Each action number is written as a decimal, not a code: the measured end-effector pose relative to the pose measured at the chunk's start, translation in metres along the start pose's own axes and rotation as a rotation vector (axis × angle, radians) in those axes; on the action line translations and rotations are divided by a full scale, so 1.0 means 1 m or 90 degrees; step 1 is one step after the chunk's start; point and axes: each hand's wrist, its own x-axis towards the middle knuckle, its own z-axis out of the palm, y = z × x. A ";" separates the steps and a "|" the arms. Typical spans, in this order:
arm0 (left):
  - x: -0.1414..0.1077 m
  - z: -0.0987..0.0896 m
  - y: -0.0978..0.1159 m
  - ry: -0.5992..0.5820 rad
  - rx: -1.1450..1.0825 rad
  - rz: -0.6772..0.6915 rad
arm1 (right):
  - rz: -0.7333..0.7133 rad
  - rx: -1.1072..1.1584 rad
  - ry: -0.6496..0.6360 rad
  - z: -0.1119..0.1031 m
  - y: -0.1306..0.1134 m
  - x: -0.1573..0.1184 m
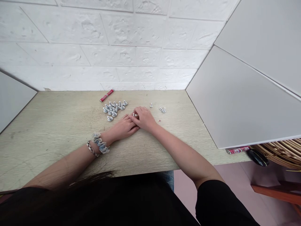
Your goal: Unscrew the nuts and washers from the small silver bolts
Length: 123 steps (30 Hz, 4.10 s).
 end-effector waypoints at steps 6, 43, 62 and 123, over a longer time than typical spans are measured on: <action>0.000 -0.001 0.000 -0.001 -0.013 0.020 | 0.060 -0.006 -0.033 0.001 0.001 0.001; 0.006 0.004 -0.009 0.262 -0.552 -0.171 | 0.159 0.352 0.042 0.004 -0.004 -0.004; 0.005 -0.004 -0.005 0.204 -0.407 -0.208 | 0.059 0.219 -0.090 0.002 -0.003 -0.003; 0.010 -0.004 -0.009 0.263 -0.663 -0.299 | 0.149 0.449 0.066 0.018 -0.014 -0.013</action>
